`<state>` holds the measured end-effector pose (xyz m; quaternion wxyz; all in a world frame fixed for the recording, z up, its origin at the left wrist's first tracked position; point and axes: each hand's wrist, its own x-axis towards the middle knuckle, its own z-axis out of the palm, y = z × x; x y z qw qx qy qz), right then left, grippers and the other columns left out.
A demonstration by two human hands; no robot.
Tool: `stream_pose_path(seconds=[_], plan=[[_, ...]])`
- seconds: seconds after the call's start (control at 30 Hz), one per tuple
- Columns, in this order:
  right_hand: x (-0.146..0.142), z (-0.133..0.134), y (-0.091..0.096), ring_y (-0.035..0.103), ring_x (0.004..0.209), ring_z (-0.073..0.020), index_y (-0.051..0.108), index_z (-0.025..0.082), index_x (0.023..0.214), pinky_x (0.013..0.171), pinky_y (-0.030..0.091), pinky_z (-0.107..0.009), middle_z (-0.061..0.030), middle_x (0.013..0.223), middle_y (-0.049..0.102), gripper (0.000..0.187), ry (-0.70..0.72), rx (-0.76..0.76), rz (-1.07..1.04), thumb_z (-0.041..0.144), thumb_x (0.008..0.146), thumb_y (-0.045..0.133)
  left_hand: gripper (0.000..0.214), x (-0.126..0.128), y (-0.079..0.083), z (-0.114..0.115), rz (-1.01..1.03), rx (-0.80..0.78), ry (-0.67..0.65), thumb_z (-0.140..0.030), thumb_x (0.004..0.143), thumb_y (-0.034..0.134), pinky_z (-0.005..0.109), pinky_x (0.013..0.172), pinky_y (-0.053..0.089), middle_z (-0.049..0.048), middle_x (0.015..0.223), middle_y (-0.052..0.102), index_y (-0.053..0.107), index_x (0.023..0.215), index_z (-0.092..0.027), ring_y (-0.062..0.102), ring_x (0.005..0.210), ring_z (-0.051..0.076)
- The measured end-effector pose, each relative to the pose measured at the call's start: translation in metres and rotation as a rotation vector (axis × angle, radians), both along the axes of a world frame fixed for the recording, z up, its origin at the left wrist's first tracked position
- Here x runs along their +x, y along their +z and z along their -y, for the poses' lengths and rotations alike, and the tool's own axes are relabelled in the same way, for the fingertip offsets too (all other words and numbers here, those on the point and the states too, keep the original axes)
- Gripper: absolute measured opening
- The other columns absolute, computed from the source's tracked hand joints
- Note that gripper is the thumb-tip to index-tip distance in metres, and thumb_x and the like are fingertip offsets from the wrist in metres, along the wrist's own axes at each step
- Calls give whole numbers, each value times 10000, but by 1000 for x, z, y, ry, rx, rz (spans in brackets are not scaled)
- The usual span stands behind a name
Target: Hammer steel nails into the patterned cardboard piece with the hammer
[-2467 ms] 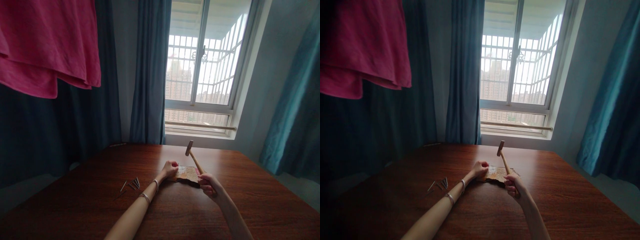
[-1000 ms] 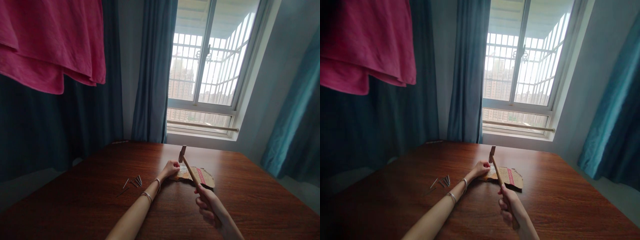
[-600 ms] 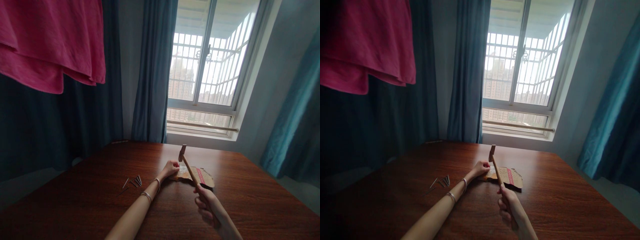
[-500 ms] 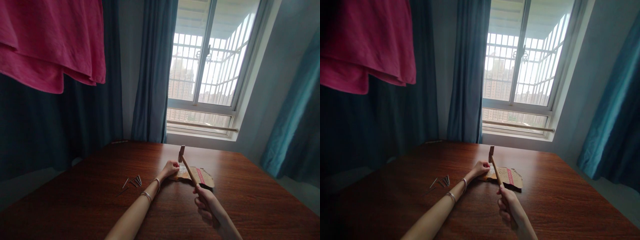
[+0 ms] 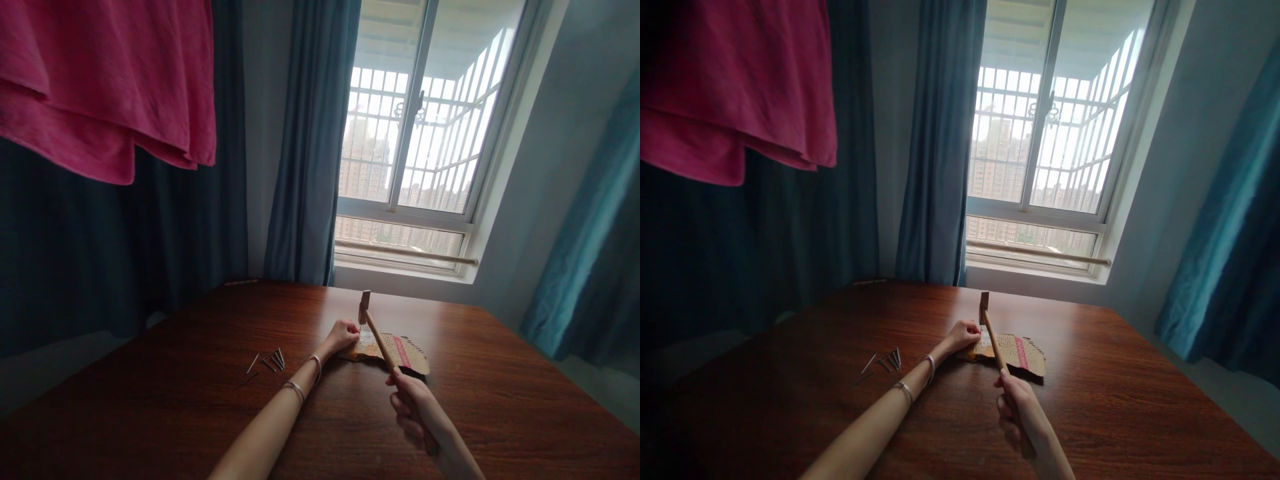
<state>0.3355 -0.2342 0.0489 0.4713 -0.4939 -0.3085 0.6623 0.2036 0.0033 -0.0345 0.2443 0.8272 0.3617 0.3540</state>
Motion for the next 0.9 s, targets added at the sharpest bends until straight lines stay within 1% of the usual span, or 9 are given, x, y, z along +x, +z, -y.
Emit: stream_pose_path(seconds=[0.2,0.37,0.47,0.67,0.83,0.9], plan=[[-2,-1,1,203,220,-5,427,222,799,270,59,-142,123,404,345,354,-15,-28,-5,558,727,513,208,-1,4,3,-26,-22,24,-222,657,525,200,583,372,20,685,619,698,713,-119,521,626,116],[-1,-3,-1,205,225,-10,424,229,806,251,90,-140,120,417,345,350,-39,-8,-43,559,731,510,258,-1,4,1,30,-125,20,-258,667,544,212,589,387,46,720,654,700,791,-94,553,659,138],[0,-4,0,208,223,-16,426,231,807,238,113,-143,120,418,336,351,-26,2,-60,566,733,503,276,0,3,0,44,-156,21,-288,684,543,216,587,388,57,725,661,698,790,-86,560,666,144],[1,-6,2,215,229,-13,429,228,824,238,106,-135,119,420,336,336,-4,-29,-54,551,753,489,272,-2,4,1,38,-123,-12,-308,706,531,210,605,388,43,733,655,703,780,-110,555,676,138],[-1,-6,-1,218,220,-17,428,232,837,233,102,-138,116,425,350,333,-2,43,-61,555,764,465,263,-2,0,-2,37,-96,-19,-303,707,533,209,619,384,36,725,644,704,776,-116,548,686,138],[-2,-6,-4,224,216,-17,427,228,829,236,96,-137,115,422,353,342,-1,42,-45,559,754,478,256,-2,-2,-3,36,-92,-21,-296,705,531,206,609,377,31,710,636,704,756,-115,541,670,133]])
